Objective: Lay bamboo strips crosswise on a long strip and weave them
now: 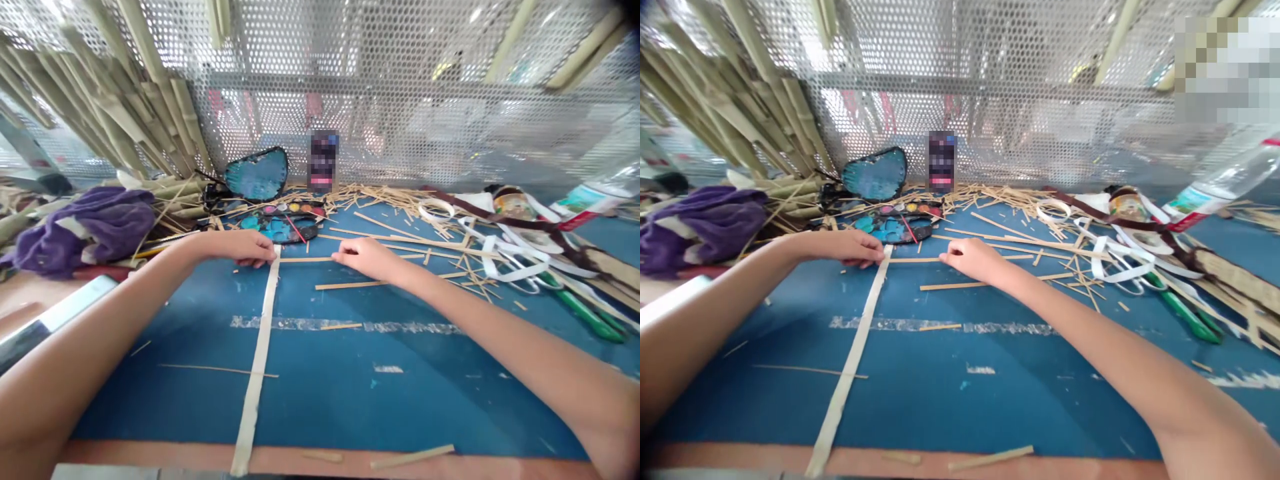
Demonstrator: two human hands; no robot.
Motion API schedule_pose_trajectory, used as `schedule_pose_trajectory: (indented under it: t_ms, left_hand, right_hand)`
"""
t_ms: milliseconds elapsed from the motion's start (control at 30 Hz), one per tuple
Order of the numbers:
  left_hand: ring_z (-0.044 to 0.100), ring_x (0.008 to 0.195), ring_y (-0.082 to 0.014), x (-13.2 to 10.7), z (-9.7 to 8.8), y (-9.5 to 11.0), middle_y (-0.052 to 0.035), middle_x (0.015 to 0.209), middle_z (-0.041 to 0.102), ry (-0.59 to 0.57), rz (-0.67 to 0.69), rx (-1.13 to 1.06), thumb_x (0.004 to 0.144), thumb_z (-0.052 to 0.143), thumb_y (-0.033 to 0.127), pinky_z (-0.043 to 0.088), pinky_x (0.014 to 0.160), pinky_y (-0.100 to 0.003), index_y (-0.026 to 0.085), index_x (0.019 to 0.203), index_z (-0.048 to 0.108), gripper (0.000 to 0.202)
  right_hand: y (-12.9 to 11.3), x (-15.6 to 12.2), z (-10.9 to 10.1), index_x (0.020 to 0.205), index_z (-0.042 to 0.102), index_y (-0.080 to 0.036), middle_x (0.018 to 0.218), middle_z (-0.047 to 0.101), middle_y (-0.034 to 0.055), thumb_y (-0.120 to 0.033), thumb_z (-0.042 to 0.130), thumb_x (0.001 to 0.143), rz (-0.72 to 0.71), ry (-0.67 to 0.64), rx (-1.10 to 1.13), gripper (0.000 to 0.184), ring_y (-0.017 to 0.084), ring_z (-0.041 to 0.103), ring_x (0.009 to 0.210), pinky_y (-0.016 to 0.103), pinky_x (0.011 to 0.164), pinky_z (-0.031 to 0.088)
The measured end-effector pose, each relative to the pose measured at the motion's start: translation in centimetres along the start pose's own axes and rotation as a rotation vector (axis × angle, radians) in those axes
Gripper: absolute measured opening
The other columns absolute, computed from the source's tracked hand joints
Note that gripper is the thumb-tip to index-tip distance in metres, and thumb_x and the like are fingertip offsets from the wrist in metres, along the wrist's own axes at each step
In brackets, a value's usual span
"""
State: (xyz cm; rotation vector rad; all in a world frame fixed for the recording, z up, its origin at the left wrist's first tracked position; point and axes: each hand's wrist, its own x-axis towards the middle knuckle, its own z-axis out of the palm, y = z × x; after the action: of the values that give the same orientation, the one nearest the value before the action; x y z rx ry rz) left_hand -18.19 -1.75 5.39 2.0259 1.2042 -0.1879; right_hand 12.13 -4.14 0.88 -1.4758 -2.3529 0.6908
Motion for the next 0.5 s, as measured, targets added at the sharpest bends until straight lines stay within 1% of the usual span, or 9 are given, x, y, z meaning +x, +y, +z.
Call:
schedule_pose_trajectory:
  t_ms: [133, 200, 300, 367, 500]
  left_hand:
    - [0.047, 0.054, -0.0112, 0.2, 0.2, -0.1, -0.0014, 0.071, 0.059, 0.015, -0.066, -0.002, 0.089, 0.050, 0.047, 0.037, 0.050, -0.024, 0.015, 0.087, 0.061, 0.034]
    - [0.047, 0.054, -0.0115, 0.1, 0.1, -0.1, -0.0016, 0.071, 0.060, 0.024, -0.089, 0.008, 0.089, 0.049, 0.045, 0.036, 0.049, -0.024, 0.015, 0.088, 0.062, 0.033]
    - [0.048, 0.054, -0.0114, 0.2, -0.1, -0.4, -0.0015, 0.069, 0.060, 0.057, -0.084, 0.030, 0.088, 0.048, 0.044, 0.037, 0.050, -0.025, 0.015, 0.085, 0.062, 0.033]
    - [0.048, 0.054, -0.0117, 0.5, -0.1, -0.7, -0.0016, 0.068, 0.060, 0.085, -0.080, 0.045, 0.088, 0.048, 0.049, 0.037, 0.051, -0.025, 0.016, 0.080, 0.060, 0.036]
    - [0.052, 0.054, -0.0143, 1.4, 0.1, -1.1, -0.0029, 0.064, 0.061, 0.141, -0.113, 0.122, 0.084, 0.047, 0.063, 0.038, 0.052, -0.026, 0.017, 0.072, 0.060, 0.049]
  right_hand:
    - [-0.3, 0.2, 0.2, 0.070, 0.057, -0.019, 0.068, 0.059, 0.0016, -0.048, 0.053, 0.091, 0.003, 0.043, 0.035, 0.036, 0.015, 0.049, 0.064, 0.029, 0.062, 0.031]
    - [-0.5, 0.4, 0.3, 0.069, 0.057, -0.019, 0.068, 0.060, 0.0018, -0.048, 0.053, 0.091, 0.024, 0.051, 0.001, 0.036, 0.015, 0.048, 0.063, 0.030, 0.061, 0.030]
    - [-0.8, 0.6, 0.5, 0.070, 0.058, -0.020, 0.068, 0.061, 0.0022, -0.049, 0.053, 0.091, 0.068, 0.048, -0.083, 0.036, 0.015, 0.048, 0.061, 0.030, 0.059, 0.029]
    - [-0.8, 0.7, 0.6, 0.071, 0.058, -0.020, 0.068, 0.062, 0.0024, -0.049, 0.052, 0.092, 0.074, 0.049, -0.113, 0.036, 0.015, 0.048, 0.060, 0.030, 0.059, 0.029]
    - [-0.8, 0.9, 0.6, 0.071, 0.056, -0.020, 0.069, 0.063, 0.0024, -0.048, 0.051, 0.094, 0.047, 0.053, -0.128, 0.036, 0.014, 0.048, 0.060, 0.030, 0.059, 0.028]
